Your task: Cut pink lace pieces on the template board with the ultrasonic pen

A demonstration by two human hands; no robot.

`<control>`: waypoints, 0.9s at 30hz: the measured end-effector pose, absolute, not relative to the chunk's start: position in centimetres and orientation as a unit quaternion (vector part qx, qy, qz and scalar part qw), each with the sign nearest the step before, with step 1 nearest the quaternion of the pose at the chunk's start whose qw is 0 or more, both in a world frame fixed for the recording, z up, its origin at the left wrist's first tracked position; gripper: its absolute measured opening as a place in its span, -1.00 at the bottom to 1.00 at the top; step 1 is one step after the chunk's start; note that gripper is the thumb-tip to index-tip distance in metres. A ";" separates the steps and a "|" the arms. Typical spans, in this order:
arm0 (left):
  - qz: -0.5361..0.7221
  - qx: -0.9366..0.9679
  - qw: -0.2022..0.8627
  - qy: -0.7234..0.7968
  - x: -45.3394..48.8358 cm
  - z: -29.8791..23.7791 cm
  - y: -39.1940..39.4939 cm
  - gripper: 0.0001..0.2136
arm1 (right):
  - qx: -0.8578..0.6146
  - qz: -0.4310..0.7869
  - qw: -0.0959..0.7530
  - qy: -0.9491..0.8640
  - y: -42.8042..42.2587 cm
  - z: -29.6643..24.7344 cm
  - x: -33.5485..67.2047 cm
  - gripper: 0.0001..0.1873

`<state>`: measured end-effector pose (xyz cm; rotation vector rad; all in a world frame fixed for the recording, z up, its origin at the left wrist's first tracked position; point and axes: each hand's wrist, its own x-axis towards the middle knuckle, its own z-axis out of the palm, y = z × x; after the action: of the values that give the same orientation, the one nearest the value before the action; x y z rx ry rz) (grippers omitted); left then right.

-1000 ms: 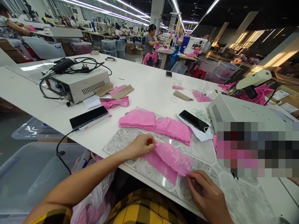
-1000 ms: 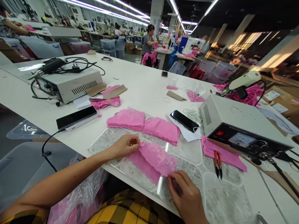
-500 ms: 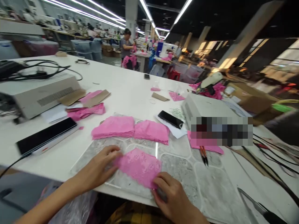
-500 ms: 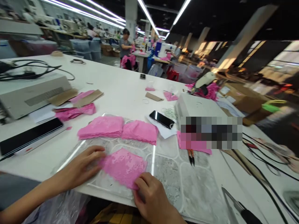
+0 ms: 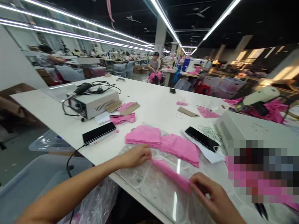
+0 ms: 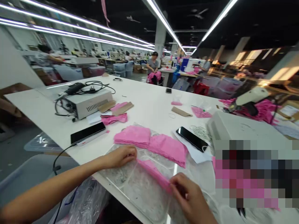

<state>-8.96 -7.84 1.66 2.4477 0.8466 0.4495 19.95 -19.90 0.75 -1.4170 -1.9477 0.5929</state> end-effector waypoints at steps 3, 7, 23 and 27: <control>0.201 0.882 0.230 0.359 -8.9 3.6 -4.1 -0.85 | -0.543 0.239 0.326 -0.736 -15.0 3.3 20.3 -0.58; 0.262 0.859 0.183 0.399 -10.2 6.4 0.7 -0.84 | -0.541 0.158 0.374 -0.737 -8.2 6.4 18.7 -0.58; 0.184 0.928 0.085 0.313 -8.8 2.0 -0.9 -0.86 | -0.582 0.157 0.321 -0.731 -8.2 -0.3 20.6 -0.76; 0.143 0.949 0.077 0.268 -1.7 1.2 -0.2 -0.75 | -0.599 0.152 0.296 -0.728 -9.9 -1.4 22.1 -0.75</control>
<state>-1.75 -0.16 1.15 2.8442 0.8042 0.4281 22.08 -9.93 -1.38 -1.5939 -1.9362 0.4047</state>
